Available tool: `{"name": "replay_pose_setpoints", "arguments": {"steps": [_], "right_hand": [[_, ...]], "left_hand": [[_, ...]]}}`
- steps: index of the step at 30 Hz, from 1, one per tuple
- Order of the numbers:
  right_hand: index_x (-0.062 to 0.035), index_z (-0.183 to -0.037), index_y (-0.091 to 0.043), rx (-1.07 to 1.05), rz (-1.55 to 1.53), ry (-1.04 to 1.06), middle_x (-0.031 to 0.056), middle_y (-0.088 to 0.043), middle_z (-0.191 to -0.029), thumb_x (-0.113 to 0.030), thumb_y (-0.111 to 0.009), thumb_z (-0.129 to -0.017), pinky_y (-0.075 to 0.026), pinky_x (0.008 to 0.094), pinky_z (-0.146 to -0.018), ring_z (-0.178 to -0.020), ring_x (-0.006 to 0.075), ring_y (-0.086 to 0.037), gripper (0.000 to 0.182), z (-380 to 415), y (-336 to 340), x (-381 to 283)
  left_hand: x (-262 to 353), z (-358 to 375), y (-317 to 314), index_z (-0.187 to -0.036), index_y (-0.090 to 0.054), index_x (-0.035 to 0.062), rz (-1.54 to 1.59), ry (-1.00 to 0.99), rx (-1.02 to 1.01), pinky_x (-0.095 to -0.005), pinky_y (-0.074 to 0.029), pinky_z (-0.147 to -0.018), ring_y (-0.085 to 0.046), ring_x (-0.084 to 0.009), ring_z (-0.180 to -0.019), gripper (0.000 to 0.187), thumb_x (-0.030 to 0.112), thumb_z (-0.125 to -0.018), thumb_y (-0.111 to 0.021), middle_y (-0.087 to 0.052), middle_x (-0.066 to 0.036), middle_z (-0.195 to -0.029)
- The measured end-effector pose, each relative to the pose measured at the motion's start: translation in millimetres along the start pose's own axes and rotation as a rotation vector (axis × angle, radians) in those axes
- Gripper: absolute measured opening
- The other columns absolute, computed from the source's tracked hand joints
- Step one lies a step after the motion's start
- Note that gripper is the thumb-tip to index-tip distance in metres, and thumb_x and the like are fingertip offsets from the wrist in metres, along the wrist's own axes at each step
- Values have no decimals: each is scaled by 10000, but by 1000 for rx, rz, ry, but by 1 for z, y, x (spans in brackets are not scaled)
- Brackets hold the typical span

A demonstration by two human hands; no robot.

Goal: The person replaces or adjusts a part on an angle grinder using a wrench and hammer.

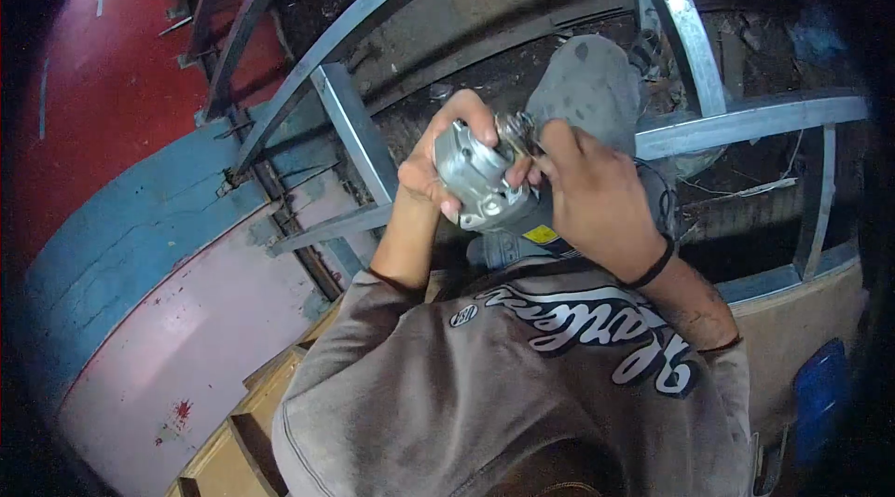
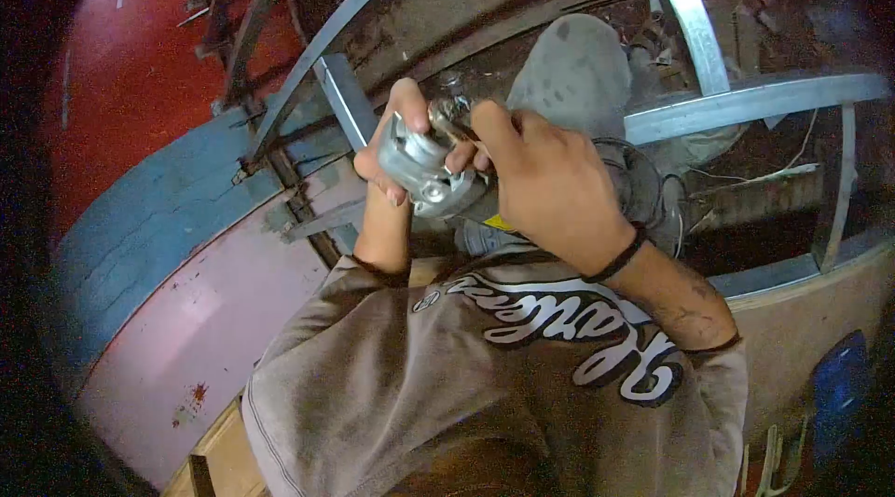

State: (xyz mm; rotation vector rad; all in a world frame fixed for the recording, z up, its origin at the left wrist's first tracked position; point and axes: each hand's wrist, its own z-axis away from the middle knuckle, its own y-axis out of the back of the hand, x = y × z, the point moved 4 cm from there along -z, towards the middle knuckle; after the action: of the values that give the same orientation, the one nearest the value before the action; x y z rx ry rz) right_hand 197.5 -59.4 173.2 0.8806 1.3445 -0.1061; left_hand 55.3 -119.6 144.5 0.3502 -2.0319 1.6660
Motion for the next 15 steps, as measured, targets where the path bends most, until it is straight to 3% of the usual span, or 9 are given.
{"name": "replay_pose_setpoints", "arguments": {"steps": [2, 4, 6, 8, 10, 11, 14, 15], "right_hand": [[-82, -930, -445, 35, 40, -91, 121, -535, -699, -113, -539, -804, -468, 423, -563, -627, 332, -578, 160, 1, -4, 8], [-78, -958, -444, 96, 209, -37, 121, -540, -709, -122, -541, -795, -465, 415, -542, -595, 321, -572, 196, 0, 6, 4], [-69, -990, -433, 9, 269, -126, 108, -533, -681, -123, -541, -792, -458, 418, -519, -576, 323, -571, 231, -1, 13, 6], [-45, -1015, -417, -2, 367, -121, 128, -532, -647, -113, -539, -803, -449, 436, -510, -561, 338, -563, 254, -4, 37, -2], [-28, -979, -409, 34, 193, -149, 180, -548, -655, -92, -537, -808, -458, 442, -551, -611, 364, -570, 223, -2, 56, -5], [-13, -954, -386, -40, 54, -374, 231, -570, -709, -30, -528, -800, -457, 460, -602, -684, 404, -576, 210, -5, 62, 5], [-17, -914, -359, 21, -34, -442, 243, -590, -792, 20, -510, -785, -450, 472, -651, -779, 421, -582, 203, 1, 67, 32], [-4, -1006, -421, 49, -17, -436, 236, -594, -867, 47, -494, -796, -448, 472, -682, -839, 426, -576, 228, 5, 62, 43]], "left_hand": [[-4, -8, 2, -1086, -432, 36, 21, 6, 122, -520, -408, -862, -562, -348, -898, 664, 88, -539, -806, -558, -224, -883], [-7, -13, 3, -1092, -428, 39, 20, 11, 94, -513, -410, -865, -558, -340, -903, 672, 96, -537, -803, -558, -217, -883], [-13, -19, 2, -1091, -425, 47, 101, 15, 144, -502, -420, -855, -559, -340, -901, 666, 123, -549, -806, -559, -215, -886], [-23, -33, -5, -1145, -389, 78, 110, -18, 128, -457, -445, -832, -569, -347, -895, 761, 254, -544, -821, -565, -207, -890], [-28, -52, -13, -1191, -346, 76, 112, 20, 183, -438, -448, -836, -576, -352, -883, 828, 282, -532, -803, -574, -209, -894], [-29, -59, -11, -1213, -319, 63, 33, 70, 204, -426, -451, -832, -581, -355, -884, 843, 278, -536, -774, -582, -210, -901], [-55, -79, 16, -1227, -321, 51, 119, 111, 148, -440, -464, -837, -589, -372, -930, 804, 247, -575, -747, -575, -221, -939], [-63, -77, 26, -1227, -321, 51, 139, 101, 142, -440, -464, -837, -589, -372, -930, 804, 247, -575, -747, -575, -221, -939]]}}
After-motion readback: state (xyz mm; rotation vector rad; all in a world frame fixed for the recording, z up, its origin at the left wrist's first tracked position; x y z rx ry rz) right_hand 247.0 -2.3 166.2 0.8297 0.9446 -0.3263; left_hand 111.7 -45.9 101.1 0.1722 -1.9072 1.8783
